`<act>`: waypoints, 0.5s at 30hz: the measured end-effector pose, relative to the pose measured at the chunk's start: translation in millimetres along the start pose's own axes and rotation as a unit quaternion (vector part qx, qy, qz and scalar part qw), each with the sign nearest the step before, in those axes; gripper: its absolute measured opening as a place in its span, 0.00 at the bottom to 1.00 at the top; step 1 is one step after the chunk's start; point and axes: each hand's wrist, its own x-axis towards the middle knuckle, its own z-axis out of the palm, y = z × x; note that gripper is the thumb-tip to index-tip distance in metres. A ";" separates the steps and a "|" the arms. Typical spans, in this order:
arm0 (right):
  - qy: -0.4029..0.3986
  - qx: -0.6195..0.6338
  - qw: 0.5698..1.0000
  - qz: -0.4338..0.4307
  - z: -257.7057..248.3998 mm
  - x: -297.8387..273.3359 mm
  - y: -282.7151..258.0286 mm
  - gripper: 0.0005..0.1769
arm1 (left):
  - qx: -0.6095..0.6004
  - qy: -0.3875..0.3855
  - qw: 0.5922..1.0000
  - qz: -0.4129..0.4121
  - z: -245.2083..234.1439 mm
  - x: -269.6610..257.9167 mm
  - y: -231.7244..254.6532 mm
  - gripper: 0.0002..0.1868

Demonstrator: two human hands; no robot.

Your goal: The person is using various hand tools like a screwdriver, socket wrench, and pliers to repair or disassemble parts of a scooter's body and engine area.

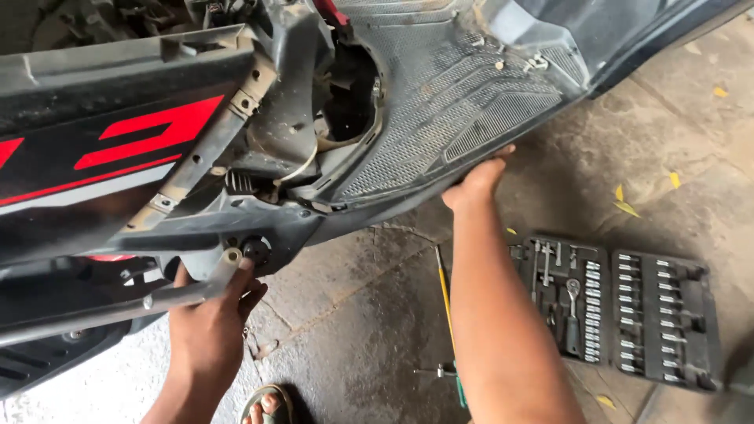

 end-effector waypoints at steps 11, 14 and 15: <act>0.101 0.009 0.988 -0.114 -11.6 17.4 24.5 0.39 | 0.105 -0.018 0.994 -0.008 -7.0 14.8 -3.2 0.17; 0.076 0.019 0.991 -0.113 -8.3 18.8 14.2 0.38 | 0.090 -0.009 0.996 -0.017 -9.3 16.6 -7.9 0.17; 0.060 0.026 0.992 -0.104 -3.0 16.1 8.1 0.38 | 0.074 -0.010 0.997 -0.010 -10.5 17.3 -9.3 0.17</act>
